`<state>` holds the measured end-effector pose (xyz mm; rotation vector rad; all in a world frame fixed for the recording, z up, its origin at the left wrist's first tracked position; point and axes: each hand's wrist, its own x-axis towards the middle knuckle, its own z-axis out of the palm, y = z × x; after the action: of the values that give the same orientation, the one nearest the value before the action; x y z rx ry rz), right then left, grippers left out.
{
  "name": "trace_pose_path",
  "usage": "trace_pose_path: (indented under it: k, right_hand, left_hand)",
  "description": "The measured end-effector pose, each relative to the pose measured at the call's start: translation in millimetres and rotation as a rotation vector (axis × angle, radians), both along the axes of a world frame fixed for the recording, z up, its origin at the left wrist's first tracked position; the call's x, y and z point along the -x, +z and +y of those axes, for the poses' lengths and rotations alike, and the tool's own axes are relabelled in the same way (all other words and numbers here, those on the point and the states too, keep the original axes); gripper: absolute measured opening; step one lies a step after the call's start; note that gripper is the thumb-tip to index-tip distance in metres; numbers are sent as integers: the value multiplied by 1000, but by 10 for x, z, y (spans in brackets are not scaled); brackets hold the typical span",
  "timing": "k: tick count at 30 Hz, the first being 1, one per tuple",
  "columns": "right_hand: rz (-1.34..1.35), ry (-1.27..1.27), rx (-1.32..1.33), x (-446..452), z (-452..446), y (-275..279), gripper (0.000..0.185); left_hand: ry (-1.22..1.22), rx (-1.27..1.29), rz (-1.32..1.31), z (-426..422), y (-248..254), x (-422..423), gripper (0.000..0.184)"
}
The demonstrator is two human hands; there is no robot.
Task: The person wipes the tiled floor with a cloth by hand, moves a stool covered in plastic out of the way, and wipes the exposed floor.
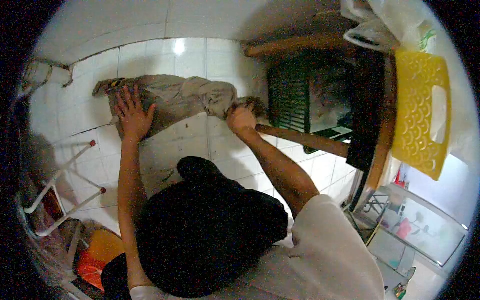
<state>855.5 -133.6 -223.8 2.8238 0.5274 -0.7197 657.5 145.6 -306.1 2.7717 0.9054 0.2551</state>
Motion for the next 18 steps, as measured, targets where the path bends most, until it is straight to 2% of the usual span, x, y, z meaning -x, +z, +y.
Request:
trace_pose_path:
  k: [1,2,4,7,8,10,12,14,17,18]
  right_hand:
    - [4,-33,-9,13,26,-111,48]
    - [-118,-25,-171,-155,31,-280,48]
    - [-354,46,-485,-495,28,-644,63]
    - [-671,498,-203,-979,53,-660,42]
    - [-541,535,-127,-1173,-74,-853,38]
    - [-198,381,-5,-1175,-213,-956,32]
    - [-176,324,218,-307,-218,-297,35]
    - [-63,75,178,115,-324,-190,40]
    - [31,-2,104,10,-24,27,49]
    - [-115,28,-10,-136,-188,-323,52]
  left_hand:
    - [-10,-17,-10,31,-10,12,89]
    - [-14,-32,-17,71,-36,18,88]
    - [-34,-25,-26,33,-25,13,88]
    - [-38,-2,-53,27,-60,40,87]
    - [-43,14,-37,47,-44,61,87]
    - [-51,46,-19,71,-2,69,87]
    - [-20,36,35,66,38,24,87]
    - [-5,41,64,8,36,-4,87]
    - [-17,17,50,77,4,29,87]
    - [-26,13,33,83,8,22,86]
